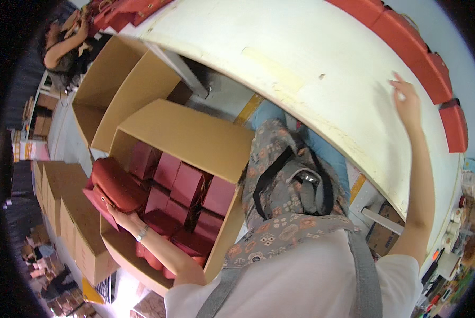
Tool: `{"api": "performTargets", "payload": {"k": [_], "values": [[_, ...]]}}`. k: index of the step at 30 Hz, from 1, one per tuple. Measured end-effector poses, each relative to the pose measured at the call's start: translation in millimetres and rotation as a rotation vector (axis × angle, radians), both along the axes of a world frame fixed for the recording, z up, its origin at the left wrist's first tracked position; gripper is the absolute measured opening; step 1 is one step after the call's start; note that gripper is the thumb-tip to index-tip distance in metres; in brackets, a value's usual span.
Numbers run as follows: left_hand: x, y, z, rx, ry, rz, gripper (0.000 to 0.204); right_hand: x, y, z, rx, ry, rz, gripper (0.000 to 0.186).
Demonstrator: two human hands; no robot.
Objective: The person repeatedly opens red handbag-shaped boxes, places small gold-wrapped items inside, closes the boxes, and sets them on a table. The process is repeated for multiple identical boxes in a warehouse-like room with stacked cardboard boxes.
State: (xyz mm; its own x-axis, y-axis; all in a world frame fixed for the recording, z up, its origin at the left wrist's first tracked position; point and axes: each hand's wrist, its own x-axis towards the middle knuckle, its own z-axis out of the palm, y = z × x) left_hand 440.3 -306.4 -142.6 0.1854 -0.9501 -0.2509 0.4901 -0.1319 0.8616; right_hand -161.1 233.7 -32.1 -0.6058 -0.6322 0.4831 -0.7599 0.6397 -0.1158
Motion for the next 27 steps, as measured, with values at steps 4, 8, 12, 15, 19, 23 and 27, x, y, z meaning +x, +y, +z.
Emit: {"api": "performTargets", "payload": {"k": [4,8,12,15,19,23,27], "values": [[-101.8,61.2,82.4,-0.204,0.008,-0.397,0.046,70.4,-95.8,20.3,-0.032,-0.134,0.272,0.032],[-224.9,102.5,143.3,-0.155,-0.046,-0.778,0.038,129.2,-150.4,47.6,-0.287,-0.141,0.534,0.076],[-341.5,159.7,163.8,-0.415,-0.085,-1.279,0.023,131.7,-112.5,74.3,-0.188,-0.136,0.572,0.082],[-398.4,200.1,162.3,-0.401,-0.090,-1.547,0.043,117.1,-59.6,79.8,-0.061,-0.260,0.400,0.074],[-407.9,239.9,157.5,-0.753,0.157,-2.025,0.056,92.3,-26.7,71.4,-0.407,-0.957,0.417,0.062],[-418.1,248.6,172.1,-1.018,-0.144,-2.237,0.034,61.7,-27.9,70.4,-0.309,-1.489,0.455,0.046],[-447.7,251.9,186.8,-1.588,-0.759,-1.285,0.016,67.4,-36.0,71.5,-0.432,-1.326,1.418,0.067]]}}
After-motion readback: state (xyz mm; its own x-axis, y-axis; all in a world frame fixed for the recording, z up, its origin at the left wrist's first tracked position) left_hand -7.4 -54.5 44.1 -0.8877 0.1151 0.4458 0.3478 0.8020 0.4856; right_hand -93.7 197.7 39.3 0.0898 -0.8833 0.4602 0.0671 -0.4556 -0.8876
